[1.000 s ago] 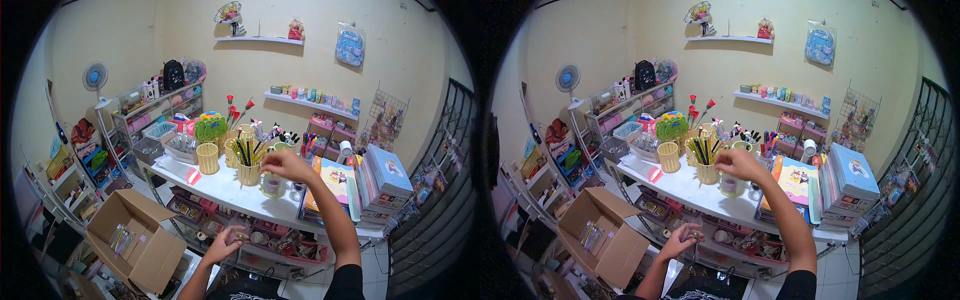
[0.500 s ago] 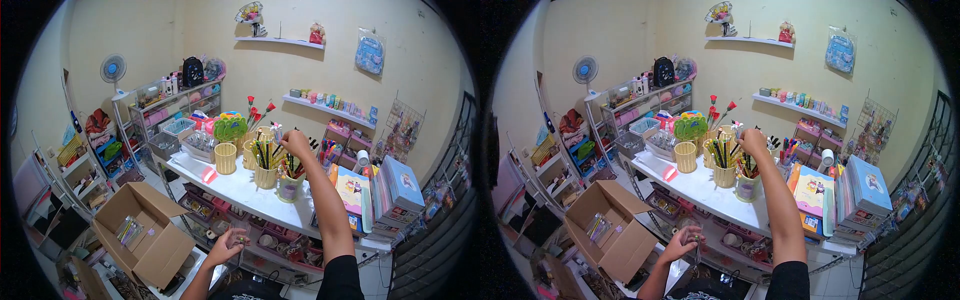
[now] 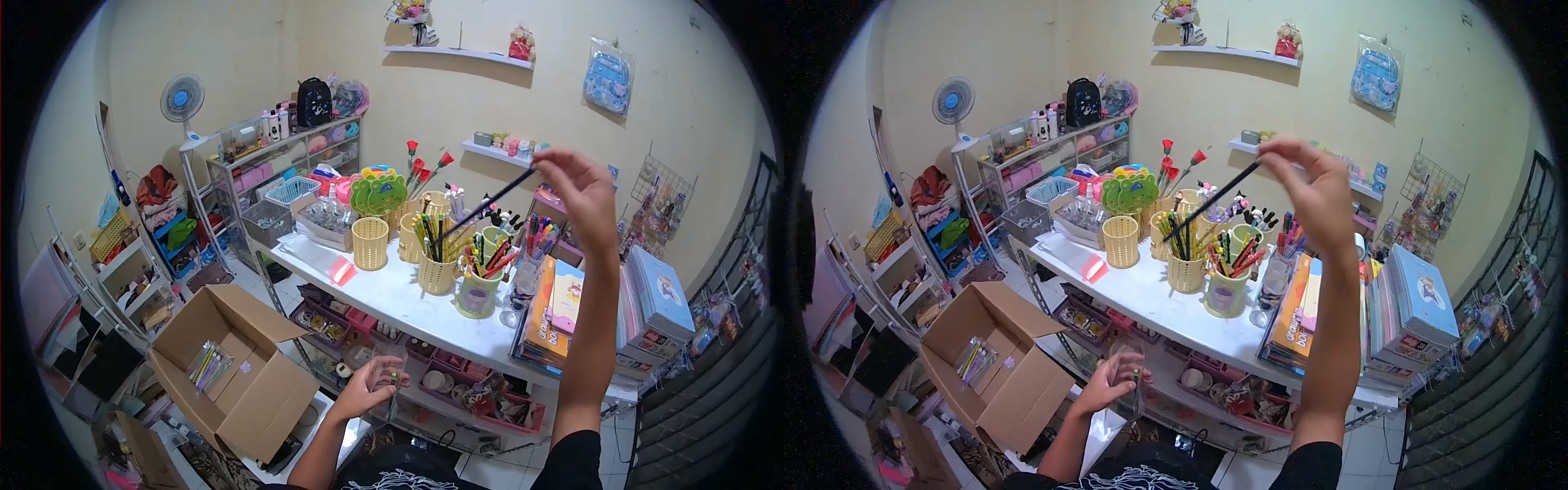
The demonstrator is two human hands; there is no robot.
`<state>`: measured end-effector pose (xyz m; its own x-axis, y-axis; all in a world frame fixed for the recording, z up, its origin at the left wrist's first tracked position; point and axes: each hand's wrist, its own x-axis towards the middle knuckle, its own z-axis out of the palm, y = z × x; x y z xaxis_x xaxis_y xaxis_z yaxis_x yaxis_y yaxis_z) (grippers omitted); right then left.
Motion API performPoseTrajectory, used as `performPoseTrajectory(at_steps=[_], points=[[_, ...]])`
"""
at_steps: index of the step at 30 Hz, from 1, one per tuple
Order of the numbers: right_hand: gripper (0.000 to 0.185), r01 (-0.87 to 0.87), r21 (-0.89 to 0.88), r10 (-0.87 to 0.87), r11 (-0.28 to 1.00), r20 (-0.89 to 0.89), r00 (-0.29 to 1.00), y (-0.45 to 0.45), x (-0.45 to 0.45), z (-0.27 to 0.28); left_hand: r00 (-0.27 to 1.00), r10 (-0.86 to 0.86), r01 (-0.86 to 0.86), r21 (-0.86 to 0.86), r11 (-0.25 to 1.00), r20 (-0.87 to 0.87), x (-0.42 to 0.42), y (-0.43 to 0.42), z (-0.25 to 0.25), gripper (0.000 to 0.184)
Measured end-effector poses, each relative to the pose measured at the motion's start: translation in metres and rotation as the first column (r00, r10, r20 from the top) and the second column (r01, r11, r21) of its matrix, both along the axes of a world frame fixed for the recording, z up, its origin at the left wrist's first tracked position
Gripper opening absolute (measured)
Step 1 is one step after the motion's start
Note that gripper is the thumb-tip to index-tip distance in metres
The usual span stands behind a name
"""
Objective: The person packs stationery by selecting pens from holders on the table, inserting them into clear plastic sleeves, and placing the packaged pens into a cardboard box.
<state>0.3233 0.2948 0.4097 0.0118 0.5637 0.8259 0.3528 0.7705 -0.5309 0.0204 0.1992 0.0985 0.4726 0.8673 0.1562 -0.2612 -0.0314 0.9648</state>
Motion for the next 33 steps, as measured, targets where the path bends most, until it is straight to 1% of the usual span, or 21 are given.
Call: performPoseTrajectory(at_steps=[2,4,6,8,9,11,14,16,18,20,22,23,24,26,28,30,31,32,33], points=[[0.013,-0.115,-0.089,0.129,0.989,0.179,0.975,-0.019,-0.013,-0.015,0.999,-0.036,0.036,0.0,0.999,0.02,0.003,0.001,0.0,0.058],[0.013,-0.15,-0.18,0.198,0.972,0.286,0.938,-0.024,-0.027,-0.04,0.992,-0.107,0.109,-0.016,0.994,0.065,0.007,0.001,0.0,0.059],[0.014,-0.178,-0.259,0.261,0.949,0.335,0.905,-0.025,-0.038,-0.06,0.989,-0.132,0.133,-0.018,0.991,0.067,0.009,0.001,-0.001,0.06],[0.016,-0.135,-0.377,0.273,0.916,0.34,0.9,-0.03,-0.046,-0.073,0.985,-0.16,0.161,-0.015,0.987,0.067,0.011,0.003,0.002,0.061],[0.016,-0.177,-0.367,0.303,0.913,0.321,0.898,-0.028,-0.047,-0.083,0.986,-0.155,0.157,-0.023,0.987,0.056,0.012,0.0,0.004,0.061],[0.016,-0.177,-0.368,0.31,0.913,0.342,0.887,-0.024,-0.048,-0.1,0.988,-0.151,0.152,-0.031,0.988,0.045,0.013,-0.002,0.005,0.061],[0.014,-0.184,-0.359,0.322,0.915,0.378,0.868,-0.031,-0.055,-0.112,0.98,-0.192,0.195,-0.037,0.98,0.056,0.016,-0.001,0.0,0.061],[0.014,-0.188,-0.4,0.362,0.897,0.42,0.832,-0.032,-0.059,-0.125,0.977,-0.203,0.206,-0.035,0.978,0.069,0.017,-0.002,-0.001,0.06],[0.015,-0.228,-0.47,0.435,0.853,0.396,0.809,-0.035,-0.064,-0.144,0.979,-0.196,0.199,-0.041,0.979,0.052,0.018,-0.003,-0.001,0.06],[0.016,-0.269,-0.515,0.509,0.814,0.41,0.757,-0.042,-0.07,-0.158,0.98,-0.193,0.195,-0.039,0.98,0.037,0.019,-0.002,-0.002,0.06],[0.018,-0.299,-0.565,0.583,0.769,0.429,0.69,-0.044,-0.07,-0.172,0.989,-0.132,0.131,0.009,0.991,0.073,0.022,-0.002,-0.006,0.056],[0.019,-0.305,-0.583,0.608,0.753,0.44,0.661,-0.045,-0.069,-0.177,0.989,-0.113,0.113,0.006,0.994,0.096,0.024,-0.004,-0.006,0.053],[0.019,-0.291,-0.58,0.594,0.761,0.443,0.671,-0.044,-0.068,-0.179,0.987,-0.131,0.131,0.01,0.991,0.097,0.024,-0.004,-0.006,0.053],[0.02,-0.293,-0.533,0.555,0.794,0.437,0.708,-0.043,-0.063,-0.182,0.986,-0.161,0.162,-0.031,0.986,0.032,0.02,-0.004,-0.005,0.051],[0.02,-0.265,-0.518,0.519,0.814,0.442,0.731,-0.039,-0.051,-0.176,0.985,-0.174,0.174,-0.028,0.984,0.022,0.019,-0.005,-0.003,0.051],[0.02,-0.196,-0.425,0.396,0.884,0.456,0.797,-0.033,-0.032,-0.163,0.992,-0.128,0.127,-0.069,0.99,-0.02,0.016,-0.007,-0.005,0.052],[0.019,-0.122,-0.463,0.357,0.878,0.462,0.812,-0.032,-0.02,-0.151,0.993,-0.12,0.118,-0.072,0.99,-0.024,0.015,-0.007,-0.005,0.052],[0.019,-0.109,-0.411,0.295,0.905,0.421,0.858,-0.023,-0.006,-0.147,0.992,-0.128,0.126,-0.069,0.99,-0.023,0.015,-0.006,-0.007,0.052],[0.016,-0.082,-0.395,0.247,0.915,0.388,0.888,-0.008,0.014,-0.144,0.993,-0.118,0.116,-0.068,0.991,-0.023,0.014,-0.006,-0.008,0.052]])
